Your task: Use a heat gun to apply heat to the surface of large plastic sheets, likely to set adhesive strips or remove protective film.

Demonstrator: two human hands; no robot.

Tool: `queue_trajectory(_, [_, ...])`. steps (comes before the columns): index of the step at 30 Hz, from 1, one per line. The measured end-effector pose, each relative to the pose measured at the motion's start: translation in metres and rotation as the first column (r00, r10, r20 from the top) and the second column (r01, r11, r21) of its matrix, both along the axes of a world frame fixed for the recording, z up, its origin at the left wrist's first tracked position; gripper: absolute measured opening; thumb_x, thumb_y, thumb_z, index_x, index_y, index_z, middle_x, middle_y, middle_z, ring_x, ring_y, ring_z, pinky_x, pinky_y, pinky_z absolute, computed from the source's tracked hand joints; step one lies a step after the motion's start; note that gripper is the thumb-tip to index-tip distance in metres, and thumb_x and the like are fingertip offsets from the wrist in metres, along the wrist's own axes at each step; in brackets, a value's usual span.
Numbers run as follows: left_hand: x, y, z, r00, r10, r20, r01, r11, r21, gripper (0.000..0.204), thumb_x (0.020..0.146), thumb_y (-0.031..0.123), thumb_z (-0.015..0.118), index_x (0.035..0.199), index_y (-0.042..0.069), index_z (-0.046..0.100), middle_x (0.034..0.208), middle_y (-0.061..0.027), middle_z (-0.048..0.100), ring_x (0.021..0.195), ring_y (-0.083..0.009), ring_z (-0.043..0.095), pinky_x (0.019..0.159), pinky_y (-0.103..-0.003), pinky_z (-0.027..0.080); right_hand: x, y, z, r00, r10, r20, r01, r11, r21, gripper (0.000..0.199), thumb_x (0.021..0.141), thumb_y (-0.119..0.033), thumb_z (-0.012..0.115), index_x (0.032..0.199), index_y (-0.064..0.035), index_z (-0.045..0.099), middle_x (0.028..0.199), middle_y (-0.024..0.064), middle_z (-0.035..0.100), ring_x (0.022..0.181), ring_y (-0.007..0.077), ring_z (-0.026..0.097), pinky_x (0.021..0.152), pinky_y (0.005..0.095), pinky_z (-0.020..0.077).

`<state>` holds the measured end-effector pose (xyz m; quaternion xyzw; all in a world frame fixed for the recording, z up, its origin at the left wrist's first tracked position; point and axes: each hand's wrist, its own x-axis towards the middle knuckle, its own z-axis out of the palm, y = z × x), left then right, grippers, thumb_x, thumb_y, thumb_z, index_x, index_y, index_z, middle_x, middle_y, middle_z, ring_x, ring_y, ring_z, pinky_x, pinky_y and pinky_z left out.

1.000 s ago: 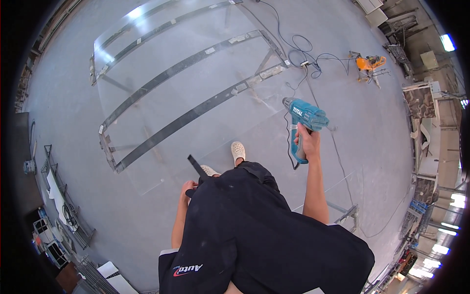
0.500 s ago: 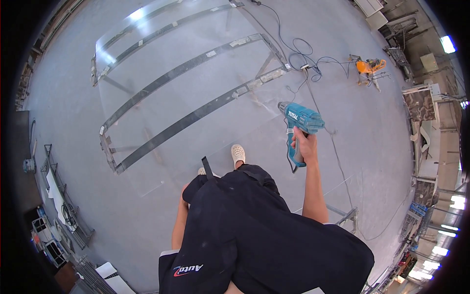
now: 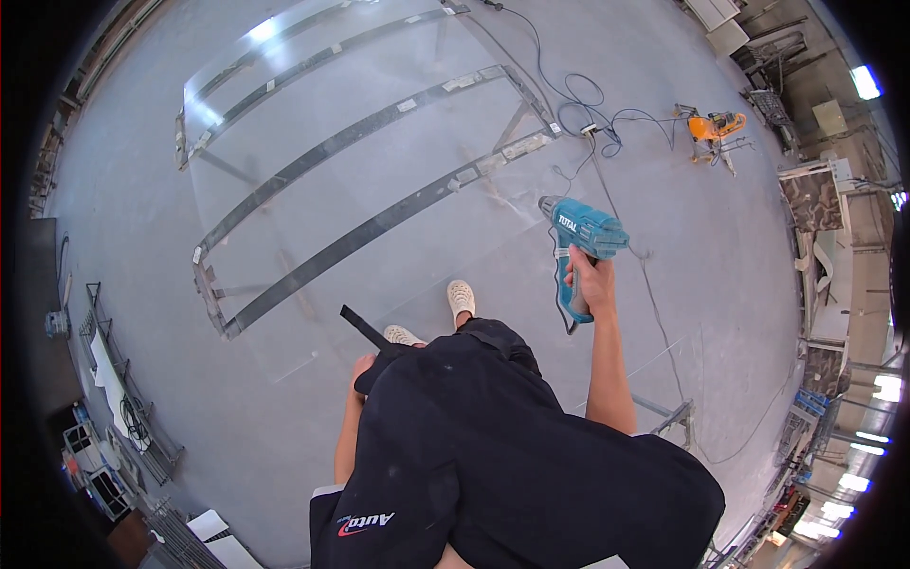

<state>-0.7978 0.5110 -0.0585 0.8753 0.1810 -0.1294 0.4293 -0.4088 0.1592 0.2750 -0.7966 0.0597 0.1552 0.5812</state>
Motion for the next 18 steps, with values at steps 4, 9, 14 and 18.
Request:
queue_trajectory(4, [-0.006,-0.002,0.000,1.000,0.001,-0.011,-0.001,1.000,-0.008,0.030,0.084,0.031,0.059,0.082,0.001,0.065,0.091,-0.0208,0.067,0.084,-0.0395,0.064,0.069,-0.047,0.049,-0.002,-0.004,0.002,1.000,-0.026,0.004,0.026,1.000,0.010,0.025,0.090,-0.028,0.068,0.085,-0.0032,0.064,0.067,0.0028,0.060,0.052,0.0118,0.058,0.048,0.0276,0.0470])
queue_trajectory(9, [0.010,-0.006,-0.002,1.000,0.004,-0.027,-0.005,1.000,-0.018,0.030,0.084,0.031,0.059,0.082,0.001,0.065,0.091,-0.0207,0.067,0.084,-0.0395,0.064,0.069,-0.047,0.049,-0.003,-0.003,0.006,1.000,-0.023,0.013,0.023,1.000,-0.008,0.025,0.090,-0.027,0.068,0.086,-0.0030,0.065,0.067,0.0030,0.059,0.052,0.0115,0.058,0.048,0.0273,0.0468])
queue_trajectory(14, [-0.009,-0.008,-0.002,0.998,0.039,-0.040,-0.041,0.999,-0.027,0.030,0.085,0.031,0.059,0.081,0.001,0.065,0.090,-0.0206,0.067,0.084,-0.0395,0.064,0.069,-0.047,0.049,-0.005,0.003,0.002,1.000,0.012,-0.013,-0.012,1.000,0.015,0.024,0.089,-0.027,0.069,0.088,-0.0032,0.065,0.067,0.0028,0.059,0.051,0.0110,0.057,0.048,0.0271,0.0467])
queue_trajectory(18, [-0.004,-0.003,-0.001,0.998,0.026,-0.050,-0.028,0.999,-0.035,0.030,0.085,0.031,0.059,0.081,0.002,0.065,0.090,-0.0205,0.067,0.084,-0.0395,0.064,0.069,-0.047,0.049,-0.006,-0.004,0.001,0.999,-0.009,-0.036,0.009,1.000,0.016,0.023,0.089,-0.026,0.070,0.088,-0.0034,0.065,0.067,0.0026,0.059,0.051,0.0108,0.057,0.048,0.0270,0.0468])
